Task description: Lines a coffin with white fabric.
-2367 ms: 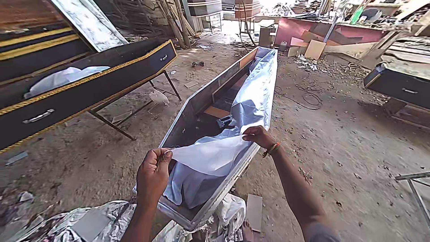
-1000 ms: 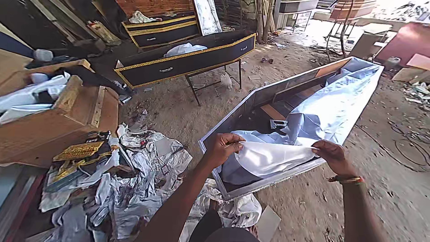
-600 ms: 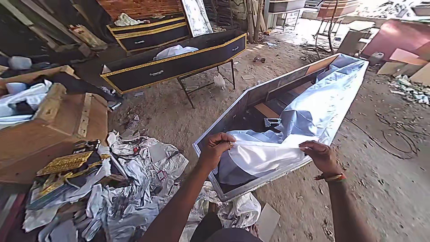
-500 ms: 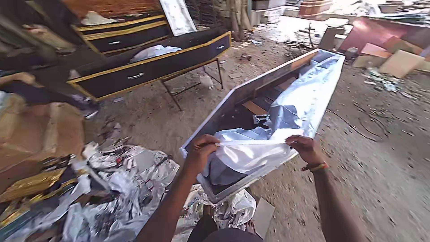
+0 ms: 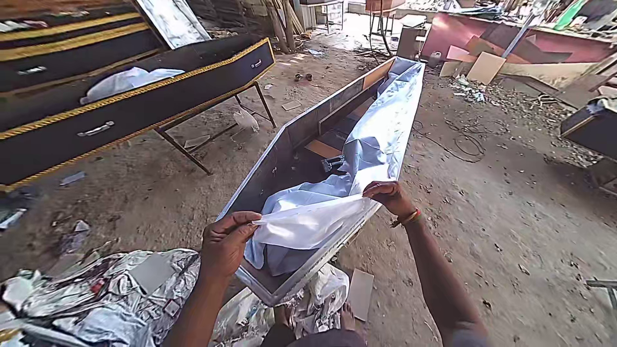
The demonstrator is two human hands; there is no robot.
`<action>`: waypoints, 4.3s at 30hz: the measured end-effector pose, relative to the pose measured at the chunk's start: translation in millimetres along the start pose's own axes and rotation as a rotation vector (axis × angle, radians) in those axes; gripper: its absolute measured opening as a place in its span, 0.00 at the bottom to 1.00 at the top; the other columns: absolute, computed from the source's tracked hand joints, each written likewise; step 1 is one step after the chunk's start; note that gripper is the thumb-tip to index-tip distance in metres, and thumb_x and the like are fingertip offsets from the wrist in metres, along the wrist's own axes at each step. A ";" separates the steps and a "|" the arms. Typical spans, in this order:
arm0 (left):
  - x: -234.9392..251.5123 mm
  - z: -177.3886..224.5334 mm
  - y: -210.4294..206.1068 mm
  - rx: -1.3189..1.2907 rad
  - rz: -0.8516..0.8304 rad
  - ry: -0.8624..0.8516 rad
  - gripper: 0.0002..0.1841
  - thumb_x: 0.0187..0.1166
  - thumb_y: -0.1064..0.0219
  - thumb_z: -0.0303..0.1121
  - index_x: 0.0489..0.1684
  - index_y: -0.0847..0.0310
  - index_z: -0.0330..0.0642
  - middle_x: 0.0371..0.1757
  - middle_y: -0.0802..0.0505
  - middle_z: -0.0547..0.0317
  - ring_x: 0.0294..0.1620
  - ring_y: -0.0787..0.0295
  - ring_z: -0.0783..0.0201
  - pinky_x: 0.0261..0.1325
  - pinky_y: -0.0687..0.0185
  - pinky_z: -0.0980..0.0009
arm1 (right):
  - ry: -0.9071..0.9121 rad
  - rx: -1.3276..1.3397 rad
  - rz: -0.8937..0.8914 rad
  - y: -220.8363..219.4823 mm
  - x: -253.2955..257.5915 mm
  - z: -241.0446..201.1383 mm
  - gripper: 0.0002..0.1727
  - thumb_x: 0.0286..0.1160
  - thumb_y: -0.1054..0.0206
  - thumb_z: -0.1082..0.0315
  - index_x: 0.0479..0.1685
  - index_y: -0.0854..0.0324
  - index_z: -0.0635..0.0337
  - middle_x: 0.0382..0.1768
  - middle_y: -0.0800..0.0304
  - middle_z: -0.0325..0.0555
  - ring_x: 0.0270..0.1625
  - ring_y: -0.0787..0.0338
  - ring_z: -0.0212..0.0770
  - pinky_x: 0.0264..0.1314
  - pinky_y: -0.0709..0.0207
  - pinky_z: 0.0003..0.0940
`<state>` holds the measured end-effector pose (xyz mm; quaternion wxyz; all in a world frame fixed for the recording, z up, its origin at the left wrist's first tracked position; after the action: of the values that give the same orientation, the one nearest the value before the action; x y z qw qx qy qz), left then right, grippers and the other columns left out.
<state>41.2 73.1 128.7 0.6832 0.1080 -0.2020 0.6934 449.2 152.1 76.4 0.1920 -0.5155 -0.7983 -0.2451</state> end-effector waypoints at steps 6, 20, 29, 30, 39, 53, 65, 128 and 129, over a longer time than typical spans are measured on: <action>-1.0 2.4 0.5 0.103 0.004 -0.057 0.10 0.70 0.31 0.28 0.39 0.04 0.54 0.39 0.02 0.68 0.36 0.07 0.77 0.42 0.11 0.79 | -0.016 -0.071 -0.047 0.3 5.7 -3.6 0.09 0.71 0.32 0.76 0.42 0.05 0.65 0.47 0.03 0.47 0.54 0.06 0.35 0.62 0.12 0.35; 1.2 11.2 6.1 0.429 0.040 0.062 0.07 0.66 0.21 0.35 0.36 0.06 0.44 0.33 0.03 0.66 0.32 0.07 0.75 0.37 0.10 0.79 | -0.129 -0.072 0.003 -10.6 15.7 -0.5 0.04 0.67 0.22 0.71 0.35 0.05 0.63 0.41 0.02 0.41 0.48 0.05 0.30 0.59 0.12 0.31; -10.3 18.2 23.2 1.025 -0.152 -0.235 0.22 0.83 0.37 0.45 0.62 0.10 0.38 0.45 0.02 0.52 0.47 0.03 0.65 0.58 0.11 0.67 | -0.319 -0.175 -0.084 -36.4 19.7 7.0 0.06 0.67 0.24 0.73 0.39 0.09 0.66 0.41 0.06 0.41 0.48 0.09 0.27 0.59 0.14 0.29; -10.5 18.0 22.6 1.082 -0.170 -0.280 0.21 0.84 0.39 0.43 0.62 0.09 0.38 0.45 0.02 0.49 0.46 0.03 0.59 0.56 0.10 0.62 | -0.357 -0.224 -0.110 -40.3 21.1 7.6 0.10 0.69 0.24 0.70 0.45 0.11 0.67 0.42 0.07 0.43 0.47 0.09 0.29 0.58 0.15 0.30; -10.5 10.7 14.4 1.417 -0.254 -0.239 0.14 0.83 0.41 0.29 0.51 0.08 0.36 0.37 0.09 0.43 0.32 0.08 0.44 0.33 0.12 0.46 | -0.335 -0.709 -0.268 -67.8 29.9 19.7 0.16 0.82 0.37 0.65 0.61 0.09 0.55 0.52 0.06 0.54 0.61 0.10 0.55 0.69 0.26 0.61; 30.5 36.2 -3.7 1.448 -0.272 0.180 0.11 0.85 0.37 0.32 0.47 0.07 0.39 0.49 0.06 0.37 0.53 0.09 0.31 0.52 0.23 0.27 | -0.416 -0.981 0.096 -95.3 61.8 35.1 0.15 0.80 0.44 0.73 0.51 0.09 0.57 0.60 0.10 0.55 0.58 0.09 0.57 0.54 0.15 0.55; 23.0 21.3 -10.4 1.356 -0.063 -0.494 0.14 0.87 0.44 0.28 0.47 0.12 0.29 0.44 0.07 0.34 0.43 0.06 0.36 0.40 0.14 0.41 | 0.006 -0.808 0.641 -90.9 55.0 43.9 0.13 0.74 0.39 0.79 0.43 0.07 0.64 0.60 0.06 0.56 0.63 0.07 0.55 0.66 0.16 0.54; -138.0 -72.6 22.8 1.057 -0.938 -0.207 0.09 0.82 0.41 0.25 0.35 0.14 0.37 0.29 0.16 0.48 0.33 0.13 0.48 0.36 0.14 0.55 | -0.442 -0.620 -0.351 -97.1 -49.8 74.5 0.12 0.80 0.33 0.61 0.45 0.03 0.50 0.46 0.06 0.48 0.55 0.10 0.48 0.64 0.22 0.56; -136.6 -72.5 23.0 1.064 -0.949 -0.178 0.09 0.82 0.41 0.25 0.35 0.14 0.36 0.29 0.16 0.47 0.34 0.13 0.47 0.36 0.15 0.55 | -0.456 -0.608 -0.359 -97.4 -49.0 74.8 0.12 0.80 0.33 0.61 0.46 0.03 0.51 0.46 0.06 0.48 0.55 0.10 0.48 0.65 0.22 0.56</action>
<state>33.5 -19.1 2.6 0.7469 0.5585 0.1771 0.3145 375.2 126.5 -30.2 -0.1963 -0.4425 -0.7888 -0.3787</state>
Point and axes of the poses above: each hand's wrist, its own x-axis towards the middle knuckle, its own y-axis out of the back of the hand, z = x × y, the point moved 4 cm from there along x, towards the middle knuckle
